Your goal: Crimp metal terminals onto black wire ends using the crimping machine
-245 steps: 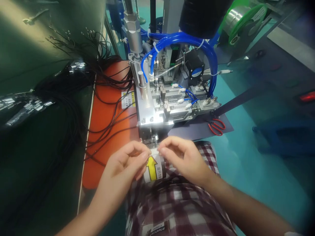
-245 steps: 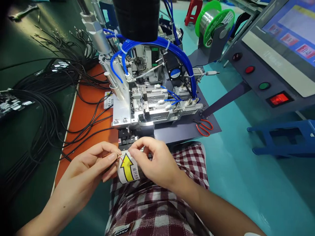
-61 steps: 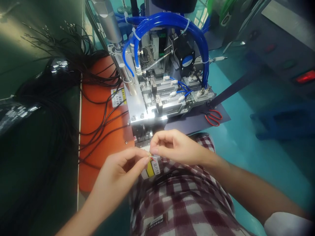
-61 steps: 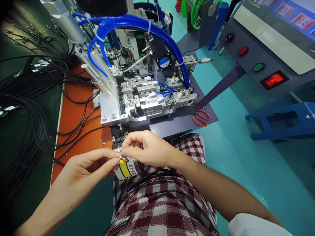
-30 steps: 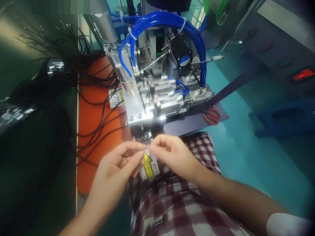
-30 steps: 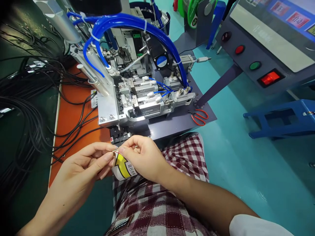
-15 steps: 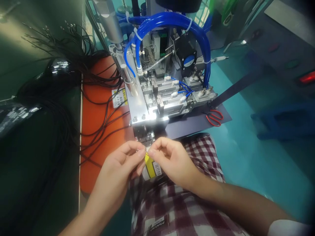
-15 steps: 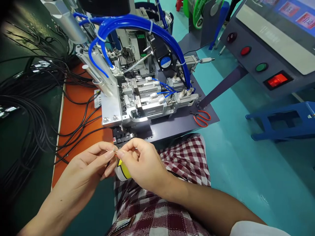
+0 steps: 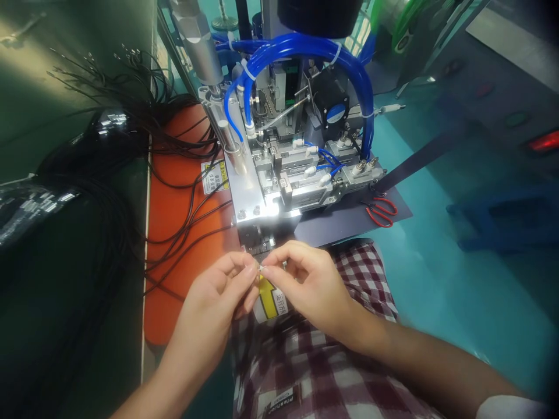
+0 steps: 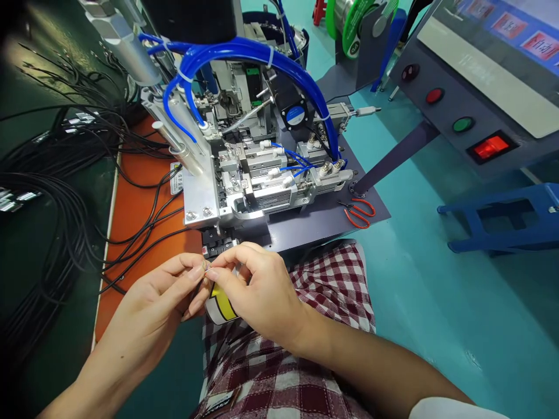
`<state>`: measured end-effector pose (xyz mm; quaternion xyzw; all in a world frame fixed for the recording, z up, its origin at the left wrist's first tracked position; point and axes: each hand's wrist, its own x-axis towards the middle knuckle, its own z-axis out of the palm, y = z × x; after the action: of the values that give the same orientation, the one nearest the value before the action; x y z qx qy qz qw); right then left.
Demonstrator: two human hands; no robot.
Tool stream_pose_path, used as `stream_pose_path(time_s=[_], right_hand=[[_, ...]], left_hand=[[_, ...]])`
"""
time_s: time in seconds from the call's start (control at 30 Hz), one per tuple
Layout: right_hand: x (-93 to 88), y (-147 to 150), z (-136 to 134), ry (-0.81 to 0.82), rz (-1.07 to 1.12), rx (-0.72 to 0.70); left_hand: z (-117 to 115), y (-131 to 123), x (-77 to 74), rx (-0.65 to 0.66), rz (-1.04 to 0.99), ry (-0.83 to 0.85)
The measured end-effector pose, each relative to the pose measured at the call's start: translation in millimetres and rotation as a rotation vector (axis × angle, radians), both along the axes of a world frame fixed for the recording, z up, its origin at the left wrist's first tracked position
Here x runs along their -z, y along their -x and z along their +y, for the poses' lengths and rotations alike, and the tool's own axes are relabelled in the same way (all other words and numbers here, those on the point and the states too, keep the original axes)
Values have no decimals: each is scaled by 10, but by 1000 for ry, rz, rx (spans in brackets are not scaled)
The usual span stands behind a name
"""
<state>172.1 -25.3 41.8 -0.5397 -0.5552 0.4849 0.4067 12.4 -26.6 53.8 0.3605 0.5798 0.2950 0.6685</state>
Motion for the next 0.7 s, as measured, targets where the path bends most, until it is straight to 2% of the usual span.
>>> stream_pose_path(time_s=[0.33,0.53,0.7], right_hand=[[-12,-8,38,87,83,-20],[-9,-29,62,364,263,-87],[13,-17,52,329,259,-67]], left_hand=[[-36,21,44,54,62,-67],[-38,9,24,28,28,-82],[-40,21,29,21,10,-72]])
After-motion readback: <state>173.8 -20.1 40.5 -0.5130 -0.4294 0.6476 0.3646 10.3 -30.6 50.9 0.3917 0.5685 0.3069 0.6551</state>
